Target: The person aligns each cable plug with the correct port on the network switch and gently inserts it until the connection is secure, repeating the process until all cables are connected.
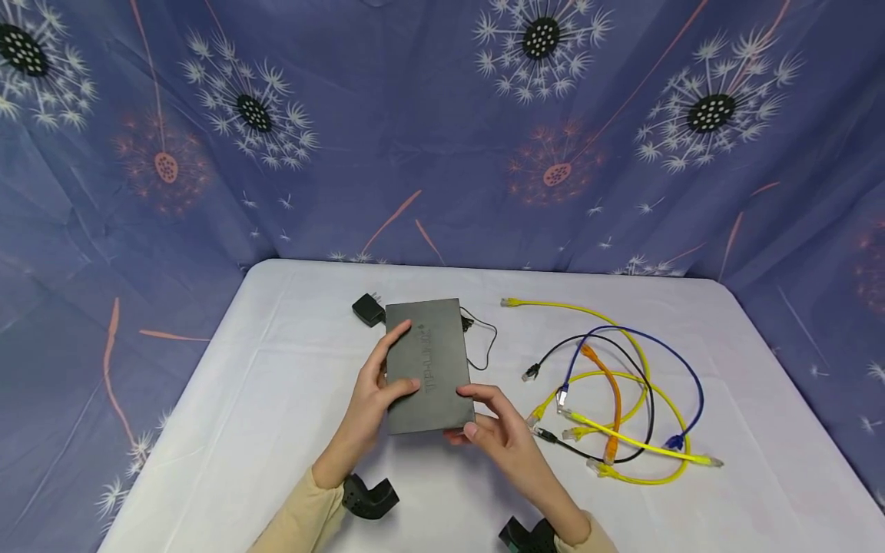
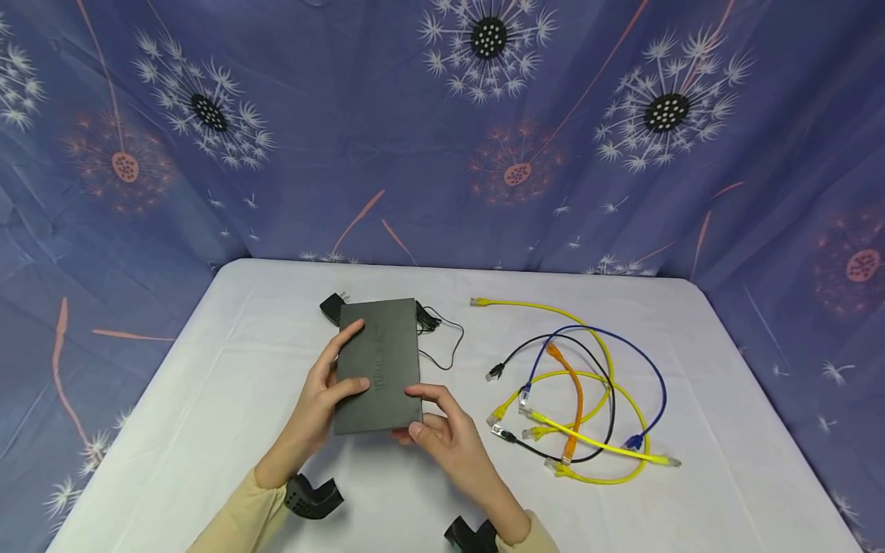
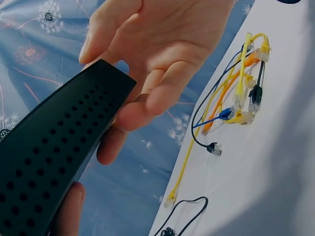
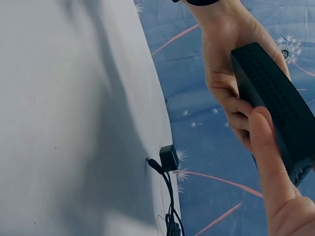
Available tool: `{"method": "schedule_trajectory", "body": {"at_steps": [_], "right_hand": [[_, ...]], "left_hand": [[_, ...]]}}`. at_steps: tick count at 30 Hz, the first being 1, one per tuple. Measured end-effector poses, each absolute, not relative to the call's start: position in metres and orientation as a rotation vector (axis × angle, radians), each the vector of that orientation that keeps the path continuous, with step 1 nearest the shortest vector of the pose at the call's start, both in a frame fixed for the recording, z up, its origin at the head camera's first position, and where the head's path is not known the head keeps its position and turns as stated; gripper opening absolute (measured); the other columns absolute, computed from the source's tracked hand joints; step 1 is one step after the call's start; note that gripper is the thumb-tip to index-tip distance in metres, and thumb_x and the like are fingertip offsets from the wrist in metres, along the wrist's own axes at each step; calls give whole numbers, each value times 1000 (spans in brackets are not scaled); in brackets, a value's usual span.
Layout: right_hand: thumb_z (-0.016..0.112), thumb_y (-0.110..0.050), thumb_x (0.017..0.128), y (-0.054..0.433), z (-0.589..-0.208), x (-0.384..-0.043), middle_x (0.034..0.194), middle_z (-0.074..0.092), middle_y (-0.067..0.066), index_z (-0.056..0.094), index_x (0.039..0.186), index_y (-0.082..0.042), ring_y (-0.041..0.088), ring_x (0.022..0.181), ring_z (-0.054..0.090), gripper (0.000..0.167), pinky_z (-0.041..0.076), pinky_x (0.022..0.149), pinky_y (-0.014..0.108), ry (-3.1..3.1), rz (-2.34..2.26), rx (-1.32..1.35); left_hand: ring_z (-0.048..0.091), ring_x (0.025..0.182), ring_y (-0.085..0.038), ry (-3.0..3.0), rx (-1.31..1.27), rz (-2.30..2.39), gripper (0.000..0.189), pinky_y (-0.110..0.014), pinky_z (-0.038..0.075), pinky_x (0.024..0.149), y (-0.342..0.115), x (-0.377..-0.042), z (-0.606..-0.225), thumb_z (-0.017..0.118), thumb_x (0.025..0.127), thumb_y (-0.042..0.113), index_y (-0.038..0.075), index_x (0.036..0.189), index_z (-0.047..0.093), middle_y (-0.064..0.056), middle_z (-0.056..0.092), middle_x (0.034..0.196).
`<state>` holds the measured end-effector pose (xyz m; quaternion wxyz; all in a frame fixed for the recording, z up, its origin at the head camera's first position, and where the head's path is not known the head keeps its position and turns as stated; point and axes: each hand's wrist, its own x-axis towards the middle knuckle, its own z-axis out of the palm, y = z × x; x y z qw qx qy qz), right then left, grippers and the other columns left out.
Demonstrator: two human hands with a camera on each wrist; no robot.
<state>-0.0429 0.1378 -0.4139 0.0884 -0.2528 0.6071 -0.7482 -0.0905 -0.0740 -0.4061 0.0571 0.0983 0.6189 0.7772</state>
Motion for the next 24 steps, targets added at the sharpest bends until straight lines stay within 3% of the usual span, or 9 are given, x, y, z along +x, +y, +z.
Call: {"method": "schedule_trajectory", "body": {"at_steps": [4, 9, 14, 24], "right_hand": [[46, 5, 97, 136, -415, -44, 129, 37, 29, 36, 139, 4, 34, 101, 62, 42, 48, 83, 50, 1796, -2179, -768], [48, 4, 97, 135, -416, -45, 134, 40, 24, 40, 139, 1, 30, 101, 62, 42, 49, 83, 47, 1861, -2108, -760], [49, 3, 97, 134, -416, -47, 135, 45, 20, 47, 136, -2, 22, 104, 60, 39, 51, 82, 43, 1985, -2051, -780], [46, 7, 96, 139, -417, -59, 128, 49, 25, 42, 138, 3, 26, 102, 61, 41, 52, 78, 43, 2003, -2110, -833]], "left_hand": [[33, 128, -25, 1913, 267, 2355, 75, -40, 31, 99, -77, -91, -409, 57, 80, -4, 27, 145, 39, -3, 26, 150], [24, 133, -24, 1983, 191, 2330, 74, -47, 21, 101, -80, -89, -414, 54, 77, -4, 28, 142, 43, 1, 23, 151], [28, 130, -24, 2022, 176, 2328, 71, -47, 22, 98, -84, -88, -416, 52, 76, -5, 28, 139, 46, 3, 27, 149], [38, 111, -30, 2038, 258, 2333, 69, -45, 31, 87, -90, -86, -419, 51, 72, -4, 21, 136, 48, -7, 38, 139]]}}
